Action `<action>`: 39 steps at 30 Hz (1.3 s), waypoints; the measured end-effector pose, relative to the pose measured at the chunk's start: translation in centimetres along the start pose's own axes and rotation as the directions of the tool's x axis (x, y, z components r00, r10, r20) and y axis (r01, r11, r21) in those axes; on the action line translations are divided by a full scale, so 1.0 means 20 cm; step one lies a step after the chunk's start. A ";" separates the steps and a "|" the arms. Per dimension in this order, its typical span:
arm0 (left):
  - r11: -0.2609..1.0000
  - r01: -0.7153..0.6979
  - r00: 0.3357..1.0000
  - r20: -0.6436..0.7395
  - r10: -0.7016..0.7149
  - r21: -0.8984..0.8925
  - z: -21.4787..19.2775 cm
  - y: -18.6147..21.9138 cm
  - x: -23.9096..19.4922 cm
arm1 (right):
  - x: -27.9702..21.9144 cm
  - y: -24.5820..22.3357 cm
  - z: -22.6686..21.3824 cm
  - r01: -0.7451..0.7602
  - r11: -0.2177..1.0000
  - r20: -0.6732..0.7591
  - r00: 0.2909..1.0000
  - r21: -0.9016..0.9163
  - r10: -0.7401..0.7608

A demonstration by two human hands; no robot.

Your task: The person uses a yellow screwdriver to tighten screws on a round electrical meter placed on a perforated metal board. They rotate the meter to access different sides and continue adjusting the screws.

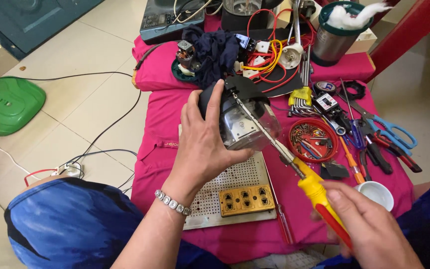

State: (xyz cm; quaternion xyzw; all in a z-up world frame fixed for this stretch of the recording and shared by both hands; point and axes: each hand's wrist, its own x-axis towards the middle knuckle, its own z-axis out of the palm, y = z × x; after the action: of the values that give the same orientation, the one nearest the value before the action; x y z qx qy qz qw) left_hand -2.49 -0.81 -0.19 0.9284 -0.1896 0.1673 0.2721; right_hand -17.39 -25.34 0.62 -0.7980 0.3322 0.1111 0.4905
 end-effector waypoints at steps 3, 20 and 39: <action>1.000 0.021 1.000 0.021 -0.021 -0.021 -0.01 0.01 0.01 | 0.06 0.00 -0.05 -0.206 0.955 0.225 0.962 0.215 0.157; 1.000 -0.008 0.998 -0.067 0.009 0.018 0.03 0.02 -0.01 | 0.16 0.28 -0.06 -0.524 0.599 0.703 0.704 0.606 -0.095; 0.999 0.021 0.998 -0.053 -0.020 0.031 0.03 0.03 -0.03 | 0.22 0.38 -0.09 -0.553 0.608 0.683 0.730 0.569 0.025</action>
State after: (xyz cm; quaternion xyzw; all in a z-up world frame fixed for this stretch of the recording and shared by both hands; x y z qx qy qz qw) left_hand -3.08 -1.46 -0.76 0.9297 -0.1701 0.1921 0.2641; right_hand -19.22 -30.91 -6.02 -0.3739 0.3022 0.3011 0.8236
